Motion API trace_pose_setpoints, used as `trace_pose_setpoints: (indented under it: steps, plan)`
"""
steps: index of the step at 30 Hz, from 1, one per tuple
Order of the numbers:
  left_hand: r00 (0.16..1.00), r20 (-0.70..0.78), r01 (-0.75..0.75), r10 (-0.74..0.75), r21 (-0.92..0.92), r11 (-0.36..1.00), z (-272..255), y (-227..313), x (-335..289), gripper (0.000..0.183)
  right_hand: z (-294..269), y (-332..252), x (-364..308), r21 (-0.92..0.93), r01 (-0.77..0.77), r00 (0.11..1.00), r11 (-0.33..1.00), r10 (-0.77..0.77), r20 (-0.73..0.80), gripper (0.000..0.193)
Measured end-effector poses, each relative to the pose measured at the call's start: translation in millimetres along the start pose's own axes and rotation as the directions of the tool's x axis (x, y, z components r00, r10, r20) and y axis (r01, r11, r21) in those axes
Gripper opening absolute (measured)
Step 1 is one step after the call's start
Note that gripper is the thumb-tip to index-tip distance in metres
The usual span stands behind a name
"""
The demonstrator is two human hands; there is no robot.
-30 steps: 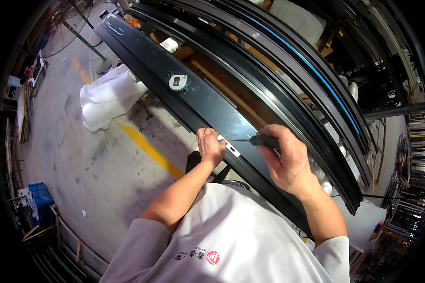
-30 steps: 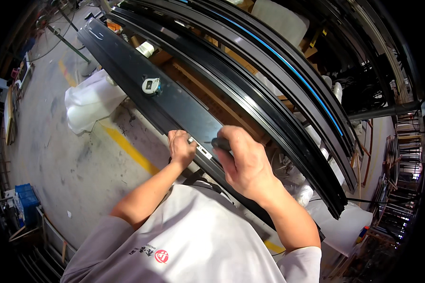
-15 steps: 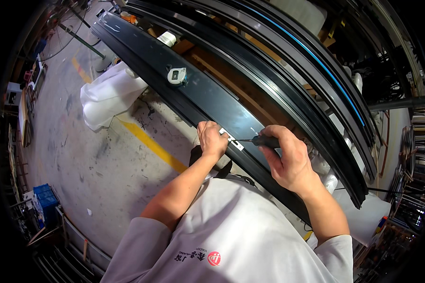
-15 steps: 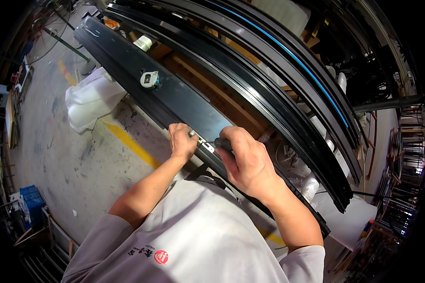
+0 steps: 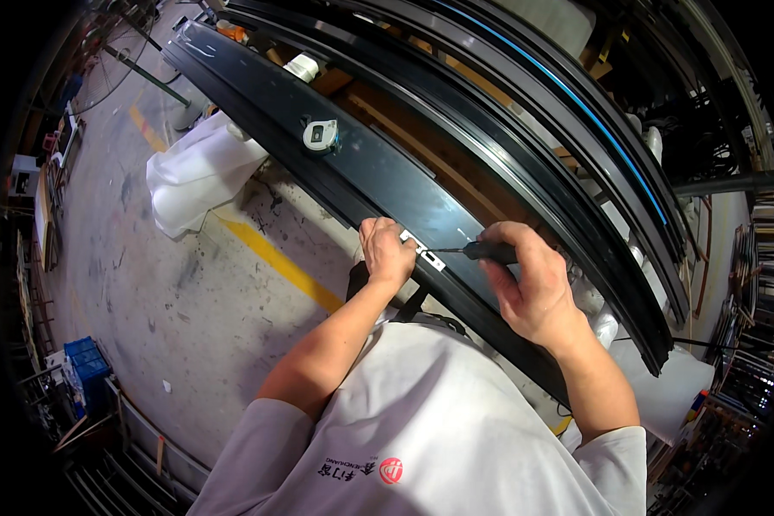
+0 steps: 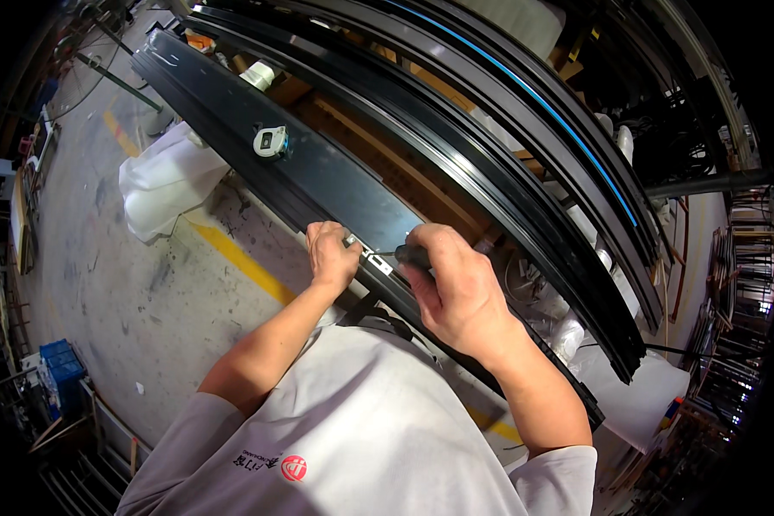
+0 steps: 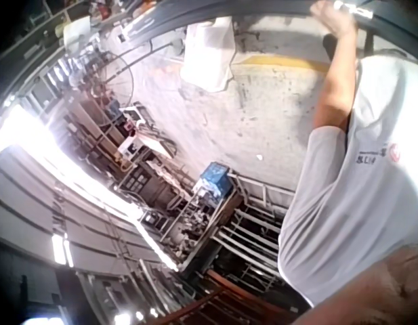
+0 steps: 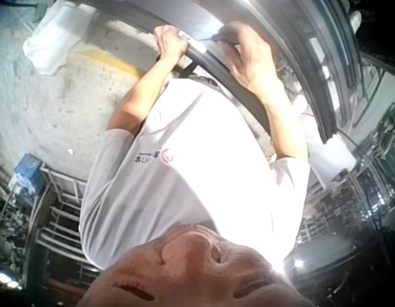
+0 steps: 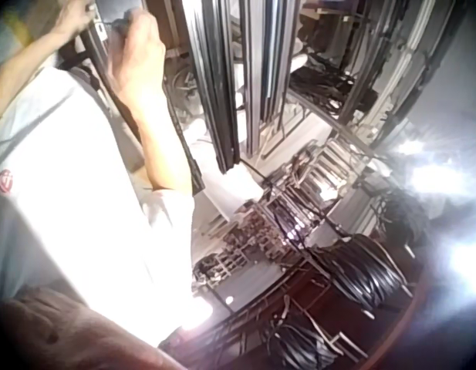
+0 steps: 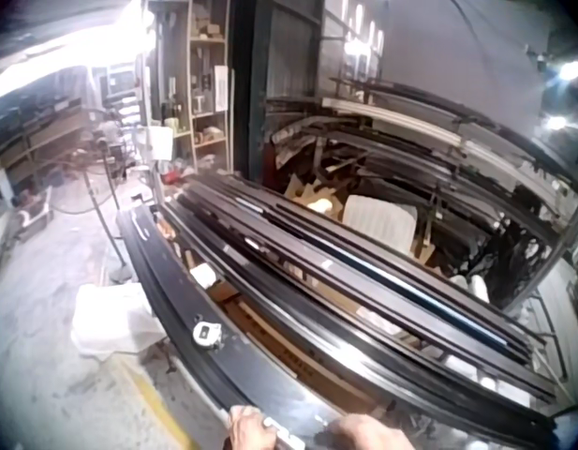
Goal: The person measures the length of a metal profile beam using a tape measure and uses a screwdriver to install and secure small metal components into the slots of the beam.
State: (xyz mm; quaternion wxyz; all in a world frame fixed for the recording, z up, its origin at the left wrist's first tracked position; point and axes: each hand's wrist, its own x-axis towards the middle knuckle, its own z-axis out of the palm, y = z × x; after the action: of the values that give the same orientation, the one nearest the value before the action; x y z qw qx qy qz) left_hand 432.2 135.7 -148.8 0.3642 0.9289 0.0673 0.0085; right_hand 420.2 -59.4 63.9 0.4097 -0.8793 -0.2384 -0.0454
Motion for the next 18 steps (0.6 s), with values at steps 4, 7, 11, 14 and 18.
trace_pose_setpoints:
  steps: [4, 7, 11, 14, 18]
  plan:
    - [1.0, 0.007, 0.004, -0.004, -0.01, 1.0, 1, -2, 0, 0.023, 2, 4, -1, 0.033, -0.069, 0.996, 0.997, 0.07, -0.054, 0.035]
    - [1.0, 0.004, 0.02, -0.02, -0.017, 1.0, 1, -1, 0, 0.023, -2, -2, 2, 0.028, 0.026, 0.998, 0.999, -0.028, 0.047, 0.034]
    - [1.0, 0.021, 0.003, -0.003, -0.004, 1.0, -1, 0, 1, 0.022, -5, -9, 12, 0.11, 0.088, 0.981, 0.99, -0.105, 0.163, 0.032]
    - [1.0, 0.002, -0.016, 0.016, -0.018, 1.0, 0, -1, 0, 0.023, -10, -7, 18, 0.138, -0.078, 0.991, 0.987, 0.061, 0.123, 0.03]
    - [1.0, -0.011, -0.029, 0.029, -0.006, 1.0, 1, -2, 0, 0.023, -22, -14, 26, 0.112, 0.032, 0.946, 0.993, -0.066, 0.318, 0.026]
